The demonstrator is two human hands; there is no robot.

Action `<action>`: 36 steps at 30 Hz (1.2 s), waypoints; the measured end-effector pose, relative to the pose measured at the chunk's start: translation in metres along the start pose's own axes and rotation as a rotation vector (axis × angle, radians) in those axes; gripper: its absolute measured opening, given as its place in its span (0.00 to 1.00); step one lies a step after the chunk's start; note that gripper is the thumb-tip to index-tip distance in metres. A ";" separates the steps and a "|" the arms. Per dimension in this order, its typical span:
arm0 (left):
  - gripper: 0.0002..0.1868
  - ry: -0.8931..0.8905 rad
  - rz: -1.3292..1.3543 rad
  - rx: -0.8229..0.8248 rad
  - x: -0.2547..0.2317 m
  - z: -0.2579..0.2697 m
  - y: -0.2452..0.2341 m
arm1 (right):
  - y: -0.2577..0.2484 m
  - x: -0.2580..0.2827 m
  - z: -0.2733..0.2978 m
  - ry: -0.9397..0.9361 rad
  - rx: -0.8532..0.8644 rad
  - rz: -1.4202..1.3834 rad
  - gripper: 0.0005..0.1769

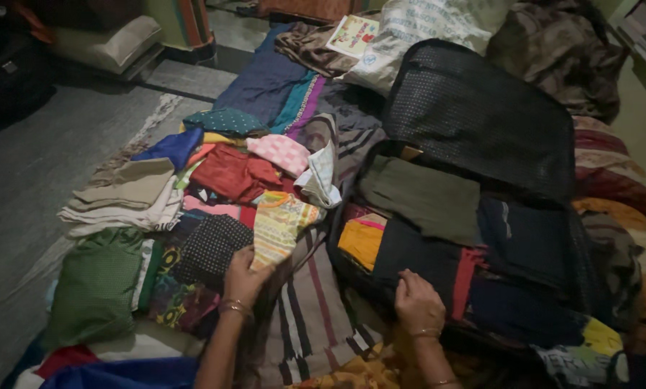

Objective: The person picks up clothing items from a bed and places them into a suitcase, smoothing and arranging each item to fit.

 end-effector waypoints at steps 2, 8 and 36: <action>0.24 0.061 0.234 0.110 -0.023 0.009 0.020 | -0.002 0.004 0.000 -0.028 0.009 -0.014 0.10; 0.40 -0.188 0.793 0.089 -0.080 0.044 0.082 | -0.042 0.040 0.011 -0.018 0.143 -0.464 0.21; 0.26 -0.784 1.041 -0.083 -0.057 0.072 0.050 | -0.161 0.068 0.003 0.058 0.510 -0.556 0.14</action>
Point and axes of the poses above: each hand's wrist, its own z-axis away from the middle knuckle, its own y-axis out of the palm, x = y × z, the point moved 8 cm from there along -z, towards the middle knuckle, and after that the axes turned 10 degrees about y, right-handed, at the moved point
